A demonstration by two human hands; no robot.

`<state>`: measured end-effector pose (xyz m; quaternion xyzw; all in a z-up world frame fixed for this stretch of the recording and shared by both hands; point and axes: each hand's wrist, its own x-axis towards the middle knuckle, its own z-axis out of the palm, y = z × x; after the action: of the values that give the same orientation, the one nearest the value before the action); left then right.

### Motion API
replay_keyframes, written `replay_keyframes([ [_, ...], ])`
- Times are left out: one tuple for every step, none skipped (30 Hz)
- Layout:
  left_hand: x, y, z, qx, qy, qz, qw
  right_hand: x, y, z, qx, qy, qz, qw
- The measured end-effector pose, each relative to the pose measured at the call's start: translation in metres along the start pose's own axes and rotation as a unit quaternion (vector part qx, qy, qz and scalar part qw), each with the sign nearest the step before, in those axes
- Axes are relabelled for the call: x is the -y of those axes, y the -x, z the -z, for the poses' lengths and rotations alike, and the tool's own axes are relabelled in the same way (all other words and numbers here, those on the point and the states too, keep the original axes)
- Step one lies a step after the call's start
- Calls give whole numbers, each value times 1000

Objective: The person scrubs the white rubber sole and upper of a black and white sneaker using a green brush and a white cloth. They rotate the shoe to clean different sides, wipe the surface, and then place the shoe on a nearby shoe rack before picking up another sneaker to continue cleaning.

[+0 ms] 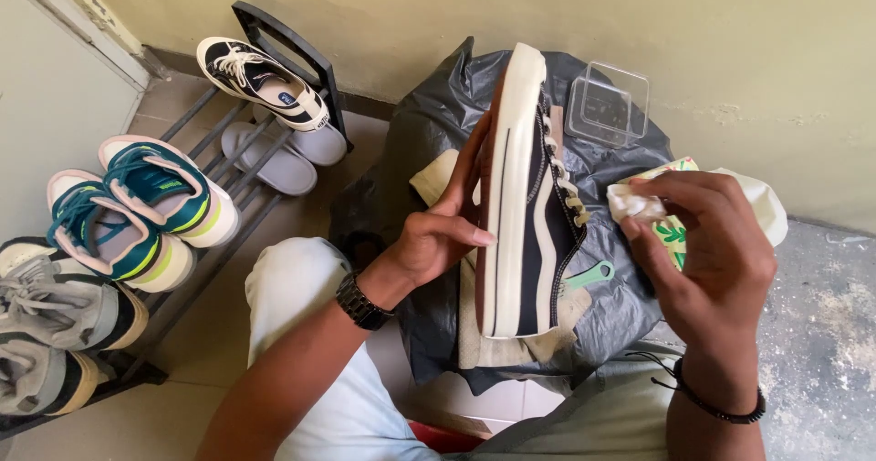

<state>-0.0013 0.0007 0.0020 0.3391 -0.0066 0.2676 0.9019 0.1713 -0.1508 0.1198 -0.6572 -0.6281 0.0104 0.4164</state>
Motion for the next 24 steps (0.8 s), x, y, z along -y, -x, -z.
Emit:
replay_keyframes([
  [-1,0,0,0,0,0,1000,1,0,0,0,0,0,1000],
  [-1,0,-1,-2,30,1,1000,2,0,1,-2,-11,-6,1000],
  [-2,1,-1,-5,60,3,998,3,0,2,-4,-22,-13,1000],
  [-1,1,-1,-5,60,4,998,6,-1,1,-5,-22,-13,1000],
  [-1,1,0,-3,62,-1,998,9,-1,1,-2,-35,-19,999],
  [0,1,1,-1,64,-5,998,12,-1,0,0,-49,-24,999],
  [-1,1,1,-1,64,-4,998,10,0,1,0,-48,-25,999],
  [-1,1,1,-4,59,-7,998,8,1,2,5,-46,-16,999],
  [-1,1,0,-7,53,-9,999,6,2,2,11,-43,-6,999],
  [-1,1,1,-7,53,-10,999,6,1,3,11,-43,-6,999],
  [0,1,2,-4,55,-12,998,6,1,4,19,-35,0,999],
  [0,1,2,-1,57,-15,998,6,0,5,27,-26,5,999],
  [0,1,2,-1,57,-15,998,5,-2,7,27,-26,5,999],
  [0,2,2,1,61,-15,998,5,-3,9,41,-6,2,999],
  [0,2,2,3,65,-15,998,4,-5,11,56,14,-1,998],
  [-1,2,1,3,65,-15,998,2,-4,12,55,15,-1,998],
  [-2,1,0,-11,72,-10,997,-1,-4,14,74,29,-18,997],
  [-3,1,-2,-25,77,-7,997,-4,-4,15,92,42,-34,994],
  [-2,1,1,-25,77,-7,997,-4,-5,16,92,42,-34,994],
  [-1,1,4,-34,94,-7,995,-5,-5,17,110,57,-45,991],
  [0,0,7,-43,111,-7,993,-6,-5,18,129,72,-56,988],
  [2,0,11,-43,111,-6,993,-9,-4,18,129,72,-56,987],
  [5,0,15,-43,128,-18,991,-12,-3,18,166,67,-88,980],
  [7,-1,19,-43,144,-30,988,-16,-3,18,202,62,-118,970],
])
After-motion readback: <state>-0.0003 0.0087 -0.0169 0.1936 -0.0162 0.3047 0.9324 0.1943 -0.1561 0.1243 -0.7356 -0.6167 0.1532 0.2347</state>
